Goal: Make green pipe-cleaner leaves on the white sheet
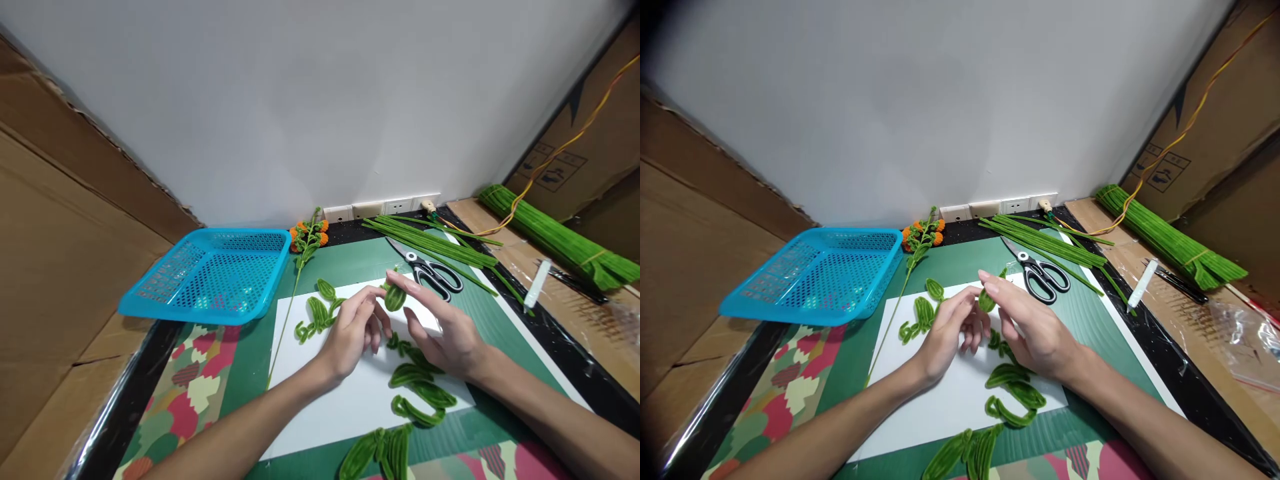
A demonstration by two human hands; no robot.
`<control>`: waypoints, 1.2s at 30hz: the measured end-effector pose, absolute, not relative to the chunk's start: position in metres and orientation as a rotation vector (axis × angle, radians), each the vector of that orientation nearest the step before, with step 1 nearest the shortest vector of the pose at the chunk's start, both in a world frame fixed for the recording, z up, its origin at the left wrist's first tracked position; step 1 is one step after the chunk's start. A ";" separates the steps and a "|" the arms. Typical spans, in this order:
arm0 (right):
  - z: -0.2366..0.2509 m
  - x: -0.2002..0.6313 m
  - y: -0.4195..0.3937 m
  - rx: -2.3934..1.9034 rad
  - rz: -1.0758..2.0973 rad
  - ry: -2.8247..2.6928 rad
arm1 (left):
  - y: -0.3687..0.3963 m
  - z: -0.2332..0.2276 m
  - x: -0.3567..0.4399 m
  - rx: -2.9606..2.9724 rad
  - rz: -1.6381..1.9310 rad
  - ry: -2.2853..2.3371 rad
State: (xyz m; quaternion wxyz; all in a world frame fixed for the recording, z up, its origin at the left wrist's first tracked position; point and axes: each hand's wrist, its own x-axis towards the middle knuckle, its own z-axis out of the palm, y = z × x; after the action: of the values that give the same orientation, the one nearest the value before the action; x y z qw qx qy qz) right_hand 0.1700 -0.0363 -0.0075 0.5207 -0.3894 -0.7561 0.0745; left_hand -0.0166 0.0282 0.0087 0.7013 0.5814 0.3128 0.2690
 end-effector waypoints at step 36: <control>0.002 0.236 -0.003 -1.962 0.023 -1.790 | 0.027 0.007 -0.020 1.410 0.489 0.741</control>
State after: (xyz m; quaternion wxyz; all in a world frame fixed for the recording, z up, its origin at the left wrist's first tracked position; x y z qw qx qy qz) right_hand 0.2365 -0.0030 0.0019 0.2405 -0.7171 -0.6541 0.0085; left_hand -0.0202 0.0270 0.0069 0.6725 0.6264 0.3290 0.2173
